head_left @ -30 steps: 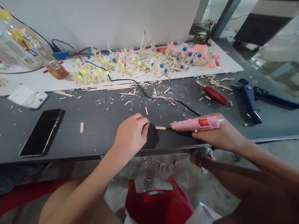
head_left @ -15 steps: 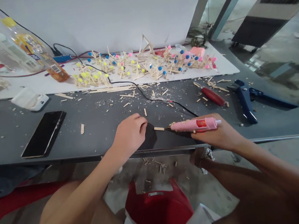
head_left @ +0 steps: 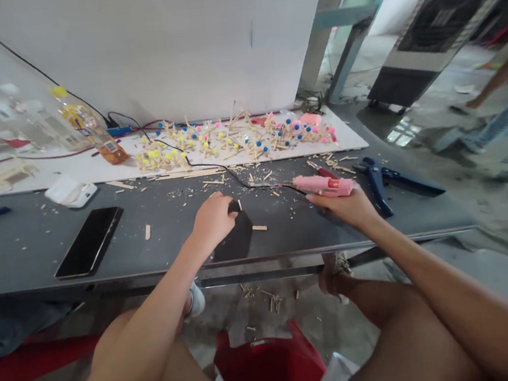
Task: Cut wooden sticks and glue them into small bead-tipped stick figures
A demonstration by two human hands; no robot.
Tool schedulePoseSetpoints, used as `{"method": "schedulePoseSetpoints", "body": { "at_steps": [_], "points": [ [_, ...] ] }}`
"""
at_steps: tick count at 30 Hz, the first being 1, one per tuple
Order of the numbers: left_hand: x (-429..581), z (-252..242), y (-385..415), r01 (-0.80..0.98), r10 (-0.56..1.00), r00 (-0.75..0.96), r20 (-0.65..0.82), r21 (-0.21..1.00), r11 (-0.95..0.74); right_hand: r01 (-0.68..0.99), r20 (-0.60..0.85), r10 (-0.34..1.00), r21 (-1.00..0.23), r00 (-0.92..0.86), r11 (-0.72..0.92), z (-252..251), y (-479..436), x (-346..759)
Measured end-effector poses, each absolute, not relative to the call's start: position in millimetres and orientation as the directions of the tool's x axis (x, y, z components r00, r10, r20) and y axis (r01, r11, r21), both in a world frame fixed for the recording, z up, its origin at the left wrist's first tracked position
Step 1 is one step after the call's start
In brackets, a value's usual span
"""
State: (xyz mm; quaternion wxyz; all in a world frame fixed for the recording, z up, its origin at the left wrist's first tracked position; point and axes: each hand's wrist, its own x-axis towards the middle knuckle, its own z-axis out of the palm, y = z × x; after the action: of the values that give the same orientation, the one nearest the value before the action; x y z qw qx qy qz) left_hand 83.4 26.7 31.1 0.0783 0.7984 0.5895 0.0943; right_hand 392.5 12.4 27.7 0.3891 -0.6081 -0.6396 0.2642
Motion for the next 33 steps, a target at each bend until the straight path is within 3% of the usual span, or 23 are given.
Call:
{"method": "schedulePoseSetpoints", "body": {
  "at_steps": [3,10,16,20,22,25,27,29,31,33],
  "points": [
    [87,35,31,0.925,0.949,0.313,0.04,0.213,-0.314,0.641,0.244,0.951,-0.764,0.189,0.069,26,31,394],
    [103,39,37,0.929,0.95,0.311,0.006,0.212,-0.305,0.798,0.261,0.936,-0.602,0.236,-0.034,15,78,393],
    [104,37,38,0.921,0.954,0.299,0.019,0.257,-0.294,0.5,0.063,0.969,-0.863,0.238,-0.067,5,101,383],
    [99,35,39,0.893,0.952,0.302,0.053,0.335,-0.302,0.372,-0.032,0.962,-0.919,0.271,-0.135,4,105,377],
    [96,34,38,0.856,0.948,0.314,0.058,0.414,-0.309,0.451,-0.029,0.951,-0.876,0.307,-0.172,8,104,377],
    [95,36,32,0.802,0.938,0.342,0.05,0.505,-0.319,0.734,0.188,0.902,-0.655,0.388,-0.18,17,96,379],
    [96,39,26,0.776,0.928,0.368,0.057,0.532,-0.34,0.851,0.378,0.863,-0.513,0.336,-0.107,23,88,378],
    [98,42,20,0.748,0.912,0.405,0.066,0.549,-0.372,0.889,0.502,0.848,-0.449,0.17,0.087,28,78,371],
    [100,44,16,0.728,0.898,0.435,0.059,0.564,-0.39,0.849,0.521,0.851,-0.421,-0.062,0.319,28,66,361],
    [102,44,15,0.729,0.899,0.434,0.048,0.568,-0.382,0.752,0.416,0.866,-0.466,-0.279,0.466,26,53,347]
  ]
}}
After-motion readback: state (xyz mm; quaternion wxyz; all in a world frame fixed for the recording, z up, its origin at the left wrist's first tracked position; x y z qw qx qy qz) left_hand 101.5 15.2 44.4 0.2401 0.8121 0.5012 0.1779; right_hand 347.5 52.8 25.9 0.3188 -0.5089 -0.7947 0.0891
